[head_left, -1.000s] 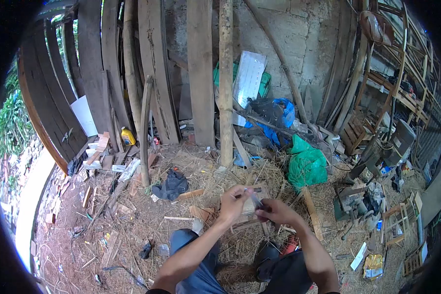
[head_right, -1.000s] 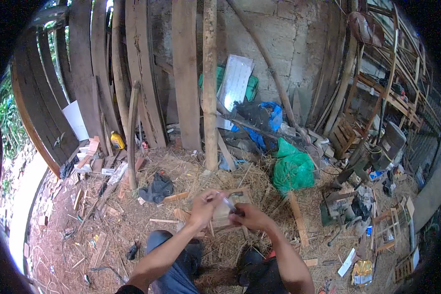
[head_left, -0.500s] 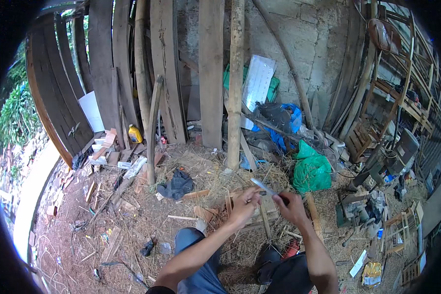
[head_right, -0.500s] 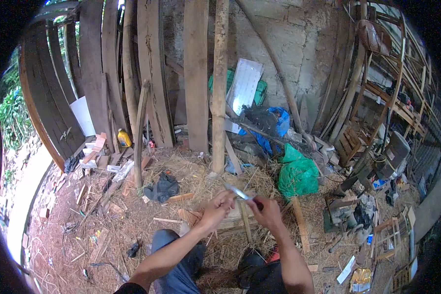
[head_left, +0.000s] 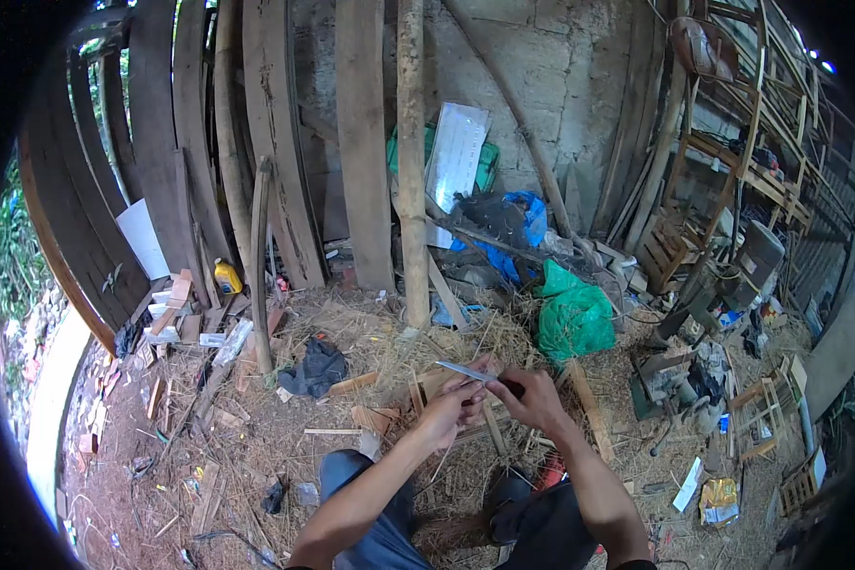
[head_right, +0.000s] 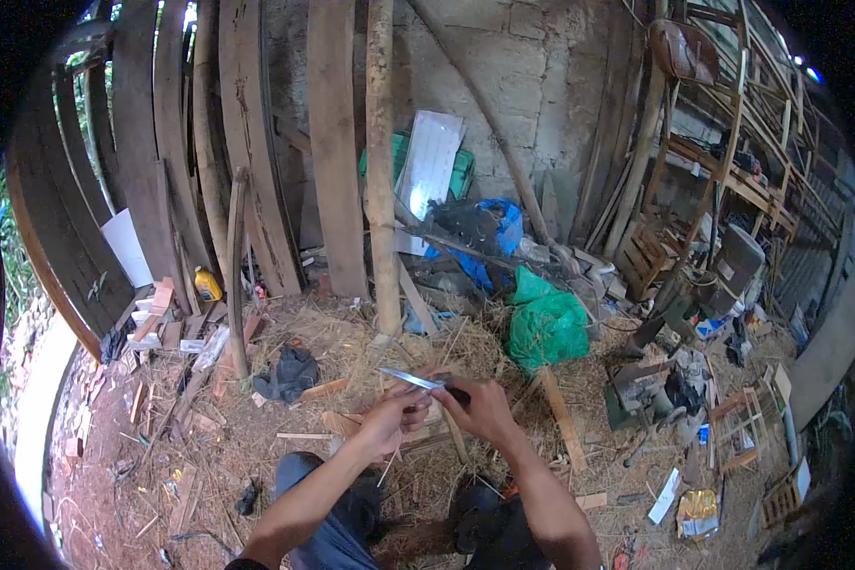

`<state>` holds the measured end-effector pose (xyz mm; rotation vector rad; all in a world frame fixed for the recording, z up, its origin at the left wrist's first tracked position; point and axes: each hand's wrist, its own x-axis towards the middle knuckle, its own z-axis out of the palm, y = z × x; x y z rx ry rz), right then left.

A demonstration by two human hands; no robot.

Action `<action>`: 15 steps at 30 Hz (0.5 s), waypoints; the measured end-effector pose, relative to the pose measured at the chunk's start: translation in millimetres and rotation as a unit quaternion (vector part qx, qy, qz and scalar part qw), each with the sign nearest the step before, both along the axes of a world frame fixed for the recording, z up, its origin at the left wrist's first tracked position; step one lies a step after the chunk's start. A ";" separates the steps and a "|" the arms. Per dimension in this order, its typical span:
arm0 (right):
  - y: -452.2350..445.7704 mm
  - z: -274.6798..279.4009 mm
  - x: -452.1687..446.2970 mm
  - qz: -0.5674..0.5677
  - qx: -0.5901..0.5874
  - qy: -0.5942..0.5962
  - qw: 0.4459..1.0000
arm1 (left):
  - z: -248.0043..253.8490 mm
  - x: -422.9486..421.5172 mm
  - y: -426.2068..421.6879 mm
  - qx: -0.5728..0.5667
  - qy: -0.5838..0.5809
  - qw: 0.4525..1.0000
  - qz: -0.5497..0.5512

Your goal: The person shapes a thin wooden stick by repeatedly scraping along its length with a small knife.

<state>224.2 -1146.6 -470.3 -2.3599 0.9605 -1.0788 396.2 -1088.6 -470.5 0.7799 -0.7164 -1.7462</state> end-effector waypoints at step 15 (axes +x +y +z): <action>-5.6 7.4 -9.6 -0.006 -0.021 0.015 1.000 | 4.9 3.9 4.8 0.017 0.033 0.997 -0.069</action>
